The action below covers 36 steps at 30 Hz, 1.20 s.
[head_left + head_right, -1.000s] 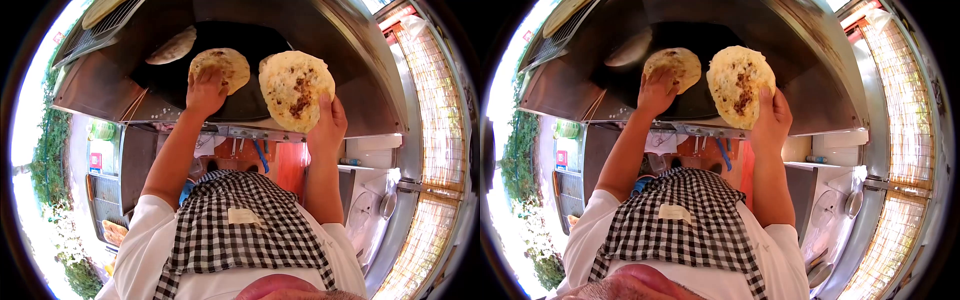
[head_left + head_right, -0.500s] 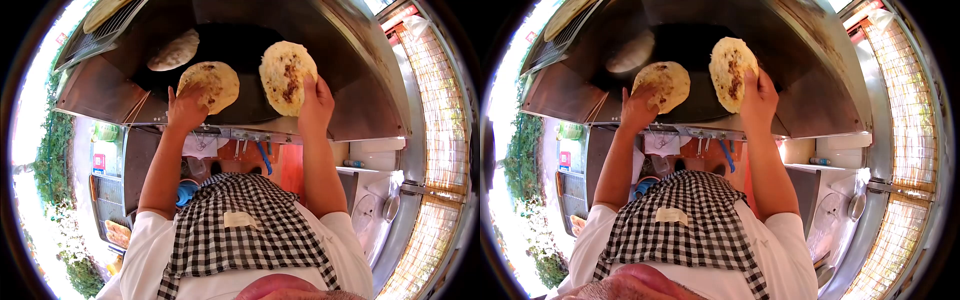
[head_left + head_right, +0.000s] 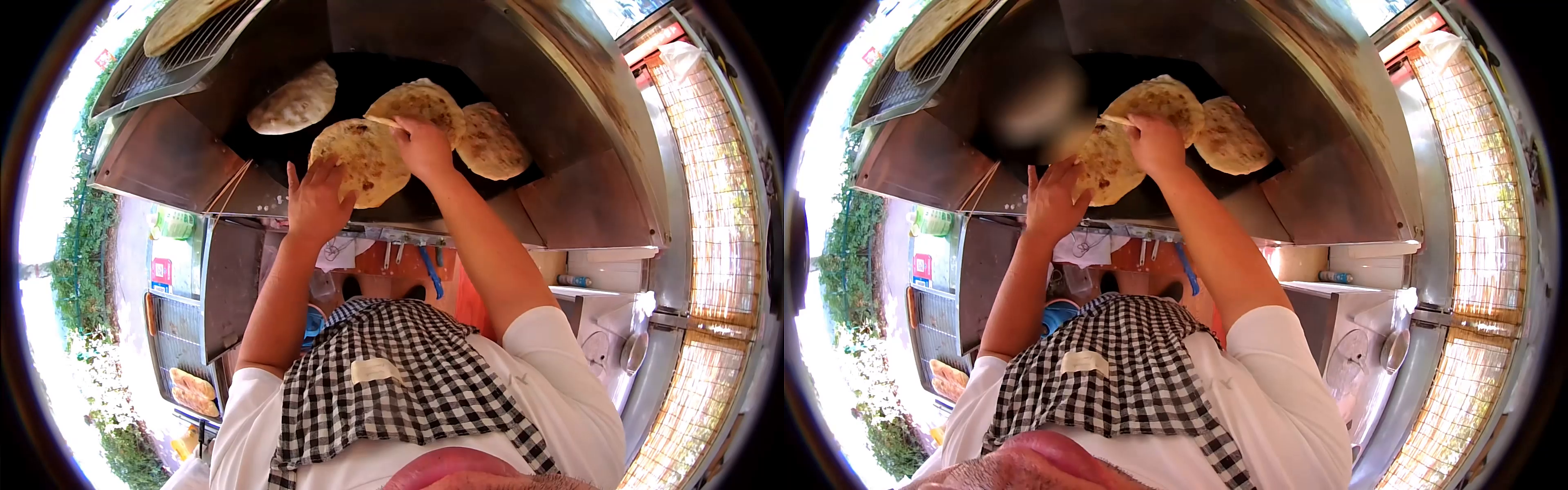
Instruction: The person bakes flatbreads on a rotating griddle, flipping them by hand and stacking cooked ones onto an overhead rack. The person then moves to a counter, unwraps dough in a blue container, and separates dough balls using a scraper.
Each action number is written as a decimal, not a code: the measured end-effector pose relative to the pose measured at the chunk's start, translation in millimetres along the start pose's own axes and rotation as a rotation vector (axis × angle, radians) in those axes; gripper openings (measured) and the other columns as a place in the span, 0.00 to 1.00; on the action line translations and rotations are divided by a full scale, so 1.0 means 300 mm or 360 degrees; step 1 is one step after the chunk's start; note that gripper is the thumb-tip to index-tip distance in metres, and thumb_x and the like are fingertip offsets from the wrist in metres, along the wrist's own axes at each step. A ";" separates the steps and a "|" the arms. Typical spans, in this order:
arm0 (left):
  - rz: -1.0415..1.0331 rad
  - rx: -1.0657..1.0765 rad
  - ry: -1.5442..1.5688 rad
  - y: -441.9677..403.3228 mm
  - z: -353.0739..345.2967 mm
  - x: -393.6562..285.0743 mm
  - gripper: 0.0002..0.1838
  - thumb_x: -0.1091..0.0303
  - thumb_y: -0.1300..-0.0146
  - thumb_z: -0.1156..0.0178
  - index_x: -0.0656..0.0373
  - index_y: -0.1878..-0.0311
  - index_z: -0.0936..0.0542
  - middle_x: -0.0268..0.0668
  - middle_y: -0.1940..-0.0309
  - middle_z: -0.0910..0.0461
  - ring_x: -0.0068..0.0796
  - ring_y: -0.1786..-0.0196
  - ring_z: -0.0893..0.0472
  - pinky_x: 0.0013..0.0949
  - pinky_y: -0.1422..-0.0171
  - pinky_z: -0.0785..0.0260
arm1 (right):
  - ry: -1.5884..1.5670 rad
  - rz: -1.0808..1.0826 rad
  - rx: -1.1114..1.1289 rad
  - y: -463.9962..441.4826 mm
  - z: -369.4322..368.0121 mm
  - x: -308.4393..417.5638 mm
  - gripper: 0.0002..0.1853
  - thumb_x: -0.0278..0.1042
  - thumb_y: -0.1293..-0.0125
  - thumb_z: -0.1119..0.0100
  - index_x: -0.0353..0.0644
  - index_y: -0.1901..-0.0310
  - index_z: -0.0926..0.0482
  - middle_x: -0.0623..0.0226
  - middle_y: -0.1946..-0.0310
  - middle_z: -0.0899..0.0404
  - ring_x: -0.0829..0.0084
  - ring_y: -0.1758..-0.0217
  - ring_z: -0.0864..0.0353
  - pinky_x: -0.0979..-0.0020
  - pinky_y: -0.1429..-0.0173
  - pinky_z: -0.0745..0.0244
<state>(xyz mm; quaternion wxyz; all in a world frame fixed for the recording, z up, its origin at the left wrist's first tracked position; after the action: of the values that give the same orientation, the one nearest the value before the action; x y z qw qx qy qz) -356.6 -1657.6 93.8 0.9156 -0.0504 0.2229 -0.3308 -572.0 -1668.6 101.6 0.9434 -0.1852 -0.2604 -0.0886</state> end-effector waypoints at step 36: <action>-0.0129 0.0105 -0.0042 -0.006 -0.083 -0.280 0.28 0.55 0.36 0.30 0.56 0.35 0.18 0.39 0.31 0.21 0.41 0.24 0.27 0.73 0.15 0.60 | -0.0007 -0.0188 -0.0062 0.252 0.291 -0.220 0.28 0.49 0.21 0.42 0.42 0.27 0.25 0.48 0.26 0.28 0.52 0.20 0.32 0.56 0.21 0.33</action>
<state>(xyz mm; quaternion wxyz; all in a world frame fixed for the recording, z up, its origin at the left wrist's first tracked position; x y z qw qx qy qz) -425.9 -1605.0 103.5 0.9055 -0.0337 0.1975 -0.3741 -648.1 -1560.1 113.5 0.9322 -0.1881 -0.2711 -0.1488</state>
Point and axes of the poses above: each hand's wrist, its own y-axis away from the middle knuckle, its own z-axis out of the back of the hand, x = y × z, the point moved 10 cm from there along -y, towards the middle knuckle
